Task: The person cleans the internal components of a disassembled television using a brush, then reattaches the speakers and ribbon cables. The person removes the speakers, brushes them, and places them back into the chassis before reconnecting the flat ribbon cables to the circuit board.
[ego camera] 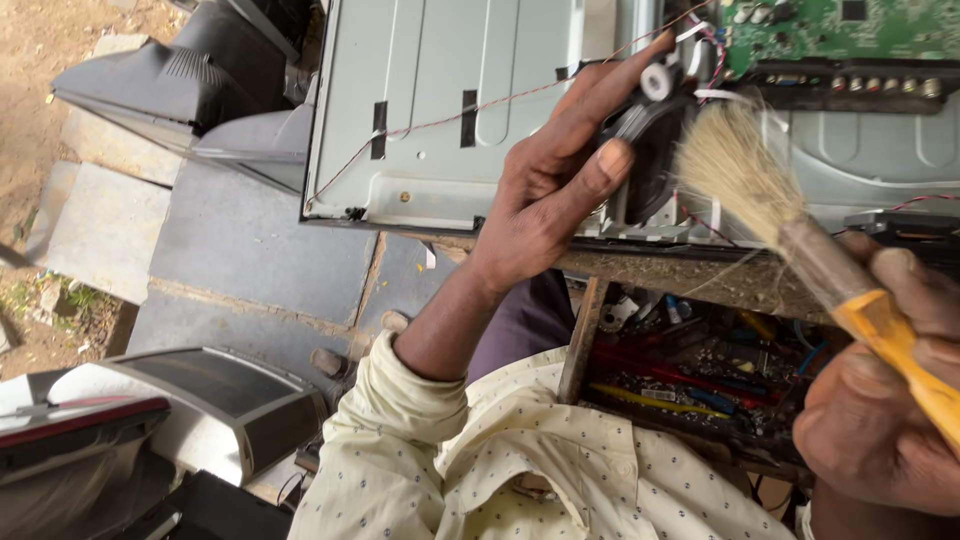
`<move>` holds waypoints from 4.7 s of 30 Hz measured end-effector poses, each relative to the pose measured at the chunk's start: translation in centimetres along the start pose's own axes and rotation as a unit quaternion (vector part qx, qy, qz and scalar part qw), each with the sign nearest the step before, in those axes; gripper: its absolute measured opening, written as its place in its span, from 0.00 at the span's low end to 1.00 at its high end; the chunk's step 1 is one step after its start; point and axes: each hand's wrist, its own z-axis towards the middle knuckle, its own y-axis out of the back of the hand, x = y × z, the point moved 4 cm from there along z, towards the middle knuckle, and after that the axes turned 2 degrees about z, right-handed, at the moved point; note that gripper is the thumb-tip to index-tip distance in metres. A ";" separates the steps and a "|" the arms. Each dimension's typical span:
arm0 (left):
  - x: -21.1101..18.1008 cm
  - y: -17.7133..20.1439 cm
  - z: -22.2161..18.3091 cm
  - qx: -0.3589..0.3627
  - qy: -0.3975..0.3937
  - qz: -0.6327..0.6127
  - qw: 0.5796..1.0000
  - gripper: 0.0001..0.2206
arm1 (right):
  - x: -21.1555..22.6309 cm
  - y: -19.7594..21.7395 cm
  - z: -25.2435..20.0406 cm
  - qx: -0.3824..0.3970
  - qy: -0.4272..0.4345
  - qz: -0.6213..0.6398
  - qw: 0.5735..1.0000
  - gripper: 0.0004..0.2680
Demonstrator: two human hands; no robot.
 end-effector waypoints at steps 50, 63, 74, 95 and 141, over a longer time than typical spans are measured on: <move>2.3 -4.0 -7.9 0.164 -0.116 0.189 0.961 0.22 | -7.1 -22.9 15.0 0.495 -0.132 -0.151 0.846 0.10; 12.8 -9.1 -15.2 0.207 0.067 -0.156 0.964 0.23 | -5.5 -30.0 16.9 0.470 -0.282 0.096 0.831 0.07; 12.1 -7.3 -14.6 0.188 0.084 -0.245 0.947 0.24 | -3.6 -29.6 19.2 0.336 -0.168 0.194 0.906 0.07; 12.3 -7.2 -12.9 0.119 -0.006 -0.050 0.992 0.24 | -4.1 -29.7 17.1 0.344 -0.090 0.121 0.927 0.08; 2.4 -0.8 -8.8 -0.315 -0.080 0.090 0.941 0.30 | -3.0 -32.1 19.3 0.453 0.061 -0.063 0.887 0.12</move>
